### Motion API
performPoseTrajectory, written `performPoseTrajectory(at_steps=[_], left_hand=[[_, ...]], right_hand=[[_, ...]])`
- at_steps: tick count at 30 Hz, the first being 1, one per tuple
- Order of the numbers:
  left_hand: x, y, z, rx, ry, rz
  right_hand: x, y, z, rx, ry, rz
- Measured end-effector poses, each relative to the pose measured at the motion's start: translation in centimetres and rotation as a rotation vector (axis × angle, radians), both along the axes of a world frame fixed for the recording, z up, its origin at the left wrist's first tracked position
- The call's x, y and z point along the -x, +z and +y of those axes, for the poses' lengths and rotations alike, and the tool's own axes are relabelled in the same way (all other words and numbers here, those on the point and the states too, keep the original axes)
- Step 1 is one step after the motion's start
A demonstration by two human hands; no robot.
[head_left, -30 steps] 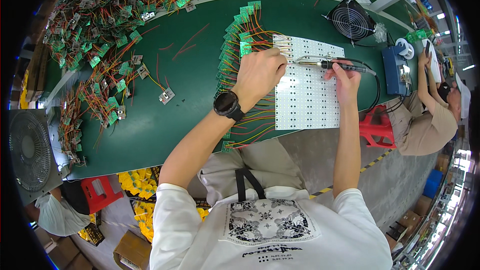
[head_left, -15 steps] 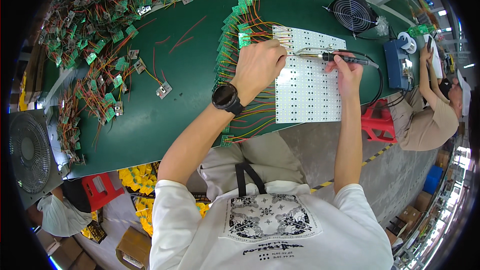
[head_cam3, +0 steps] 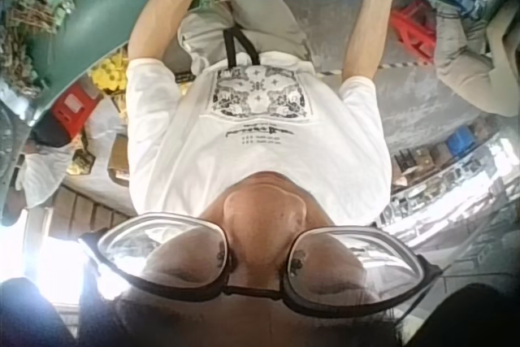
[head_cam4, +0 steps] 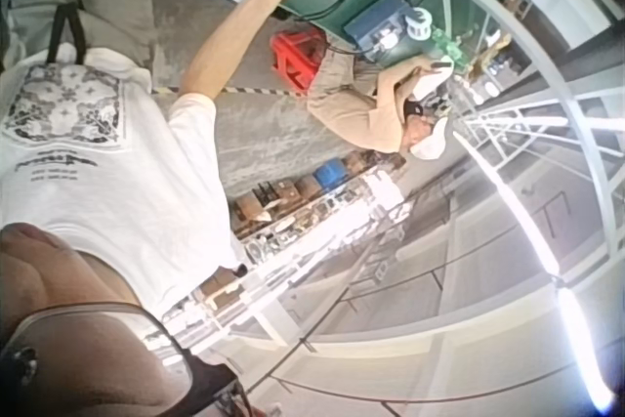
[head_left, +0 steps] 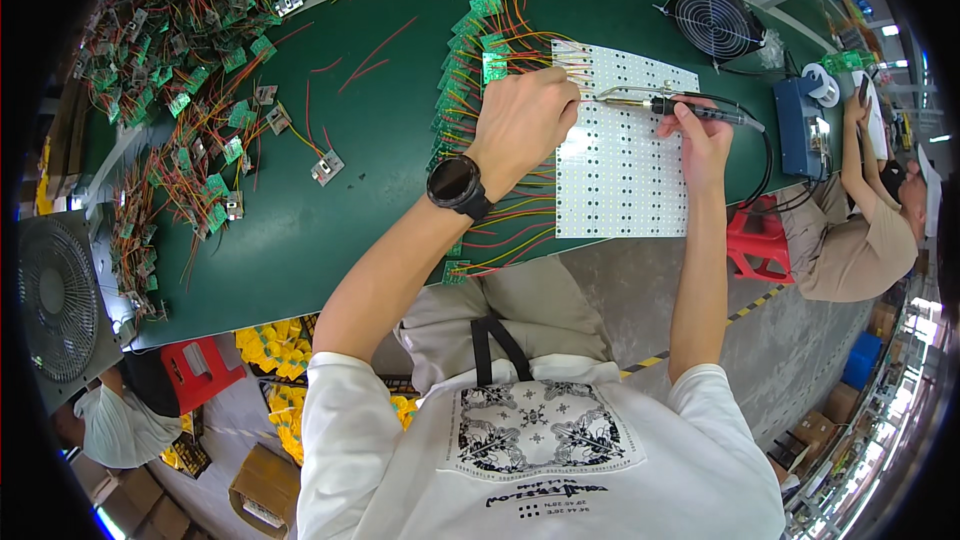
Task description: The person solders circuit boards to an LED board by picking up small wired circuit boards from a pile and attaching their wires to the LED board with a soldering iron.
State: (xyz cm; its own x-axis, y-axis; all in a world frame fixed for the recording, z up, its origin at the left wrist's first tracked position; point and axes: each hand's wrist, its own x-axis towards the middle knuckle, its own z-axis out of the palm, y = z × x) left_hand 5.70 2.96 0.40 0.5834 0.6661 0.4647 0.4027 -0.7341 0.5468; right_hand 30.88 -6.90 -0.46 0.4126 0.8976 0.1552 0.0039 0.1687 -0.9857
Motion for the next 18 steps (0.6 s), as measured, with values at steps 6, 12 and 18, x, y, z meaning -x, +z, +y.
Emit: performPoseTrajectory(at_steps=[6,12,18], left_hand=[[-0.09,0.07,-0.07,-0.005,-0.021,-0.051],[-0.18,-0.11,0.01,0.001,-0.004,-0.004],[0.21,0.16,0.1,-0.004,0.012,0.005]], right_hand=[[0.03,0.05,-0.09,0.01,-0.002,-0.014],[-0.53,-0.17,-0.1,-0.012,-0.012,0.035],[-0.28,-0.09,0.34,-0.023,-0.011,0.074]])
